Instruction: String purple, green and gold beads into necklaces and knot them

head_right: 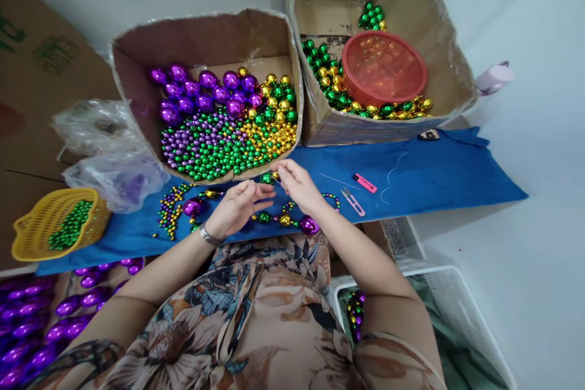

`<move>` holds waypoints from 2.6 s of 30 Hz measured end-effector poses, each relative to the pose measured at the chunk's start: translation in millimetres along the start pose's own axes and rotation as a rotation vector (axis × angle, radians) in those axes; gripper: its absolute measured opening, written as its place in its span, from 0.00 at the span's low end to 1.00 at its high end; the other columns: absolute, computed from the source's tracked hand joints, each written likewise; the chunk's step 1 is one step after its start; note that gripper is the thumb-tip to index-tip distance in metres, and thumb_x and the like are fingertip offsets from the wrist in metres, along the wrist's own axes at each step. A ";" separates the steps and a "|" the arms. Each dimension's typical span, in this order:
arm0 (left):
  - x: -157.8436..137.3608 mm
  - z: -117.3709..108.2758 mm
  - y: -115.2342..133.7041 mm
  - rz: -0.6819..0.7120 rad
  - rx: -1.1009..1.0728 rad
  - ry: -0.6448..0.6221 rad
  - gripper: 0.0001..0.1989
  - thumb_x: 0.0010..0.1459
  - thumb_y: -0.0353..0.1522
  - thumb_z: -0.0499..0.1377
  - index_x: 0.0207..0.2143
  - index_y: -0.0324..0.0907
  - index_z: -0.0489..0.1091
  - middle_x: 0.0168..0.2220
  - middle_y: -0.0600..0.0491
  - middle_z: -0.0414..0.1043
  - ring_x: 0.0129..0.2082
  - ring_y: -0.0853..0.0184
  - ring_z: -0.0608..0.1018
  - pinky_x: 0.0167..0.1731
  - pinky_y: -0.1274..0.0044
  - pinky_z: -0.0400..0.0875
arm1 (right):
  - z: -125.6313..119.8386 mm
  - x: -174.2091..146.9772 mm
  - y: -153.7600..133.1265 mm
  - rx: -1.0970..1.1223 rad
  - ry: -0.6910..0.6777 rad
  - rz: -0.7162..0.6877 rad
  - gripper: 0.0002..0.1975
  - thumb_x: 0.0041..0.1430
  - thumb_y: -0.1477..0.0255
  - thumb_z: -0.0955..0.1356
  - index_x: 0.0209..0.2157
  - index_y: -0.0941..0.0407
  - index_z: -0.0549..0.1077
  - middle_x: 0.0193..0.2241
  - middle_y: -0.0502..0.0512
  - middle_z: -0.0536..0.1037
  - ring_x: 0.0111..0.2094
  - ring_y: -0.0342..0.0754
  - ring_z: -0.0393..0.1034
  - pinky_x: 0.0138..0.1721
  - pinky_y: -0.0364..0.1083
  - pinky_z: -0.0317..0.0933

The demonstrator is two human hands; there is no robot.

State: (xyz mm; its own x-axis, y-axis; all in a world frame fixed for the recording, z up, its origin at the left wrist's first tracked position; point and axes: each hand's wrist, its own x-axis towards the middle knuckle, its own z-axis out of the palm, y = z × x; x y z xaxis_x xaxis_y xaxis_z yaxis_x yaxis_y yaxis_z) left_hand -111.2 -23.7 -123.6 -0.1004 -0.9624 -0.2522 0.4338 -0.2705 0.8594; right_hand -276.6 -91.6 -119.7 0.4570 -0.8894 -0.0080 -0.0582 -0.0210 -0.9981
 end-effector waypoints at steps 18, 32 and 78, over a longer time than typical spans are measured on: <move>21.0 -1.6 10.6 0.475 0.083 -0.123 0.16 0.61 0.41 0.60 0.26 0.40 0.74 0.28 0.50 0.74 0.33 0.68 0.76 0.41 0.74 0.71 | -23.6 23.0 -20.1 0.650 -0.001 0.233 0.12 0.57 0.72 0.67 0.44 0.53 0.68 0.19 0.39 0.56 0.20 0.35 0.54 0.21 0.36 0.52; 33.7 37.3 90.5 0.509 0.238 -0.052 0.18 0.61 0.45 0.59 0.25 0.42 0.67 0.27 0.51 0.71 0.34 0.65 0.80 0.22 0.79 0.74 | -45.8 22.8 -89.2 -0.773 -0.070 -0.502 0.15 0.67 0.63 0.59 0.45 0.57 0.70 0.40 0.55 0.70 0.40 0.45 0.65 0.40 0.47 0.62; 65.6 40.5 125.9 0.516 0.319 -0.006 0.12 0.63 0.37 0.59 0.29 0.40 0.73 0.21 0.55 0.68 0.20 0.74 0.73 0.17 0.82 0.63 | -49.6 69.6 -118.5 -1.253 0.065 -0.840 0.24 0.72 0.60 0.52 0.41 0.59 0.72 0.38 0.56 0.67 0.45 0.48 0.61 0.48 0.51 0.57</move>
State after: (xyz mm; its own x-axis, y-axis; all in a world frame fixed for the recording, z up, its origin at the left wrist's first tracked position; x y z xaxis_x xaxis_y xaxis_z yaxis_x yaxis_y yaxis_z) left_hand -99.4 -121.8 -13.9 0.0462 -0.9711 0.2341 0.1381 0.2384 0.9613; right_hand -281.9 -173.7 1.0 0.7042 -0.4384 0.5585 -0.5202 -0.8539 -0.0143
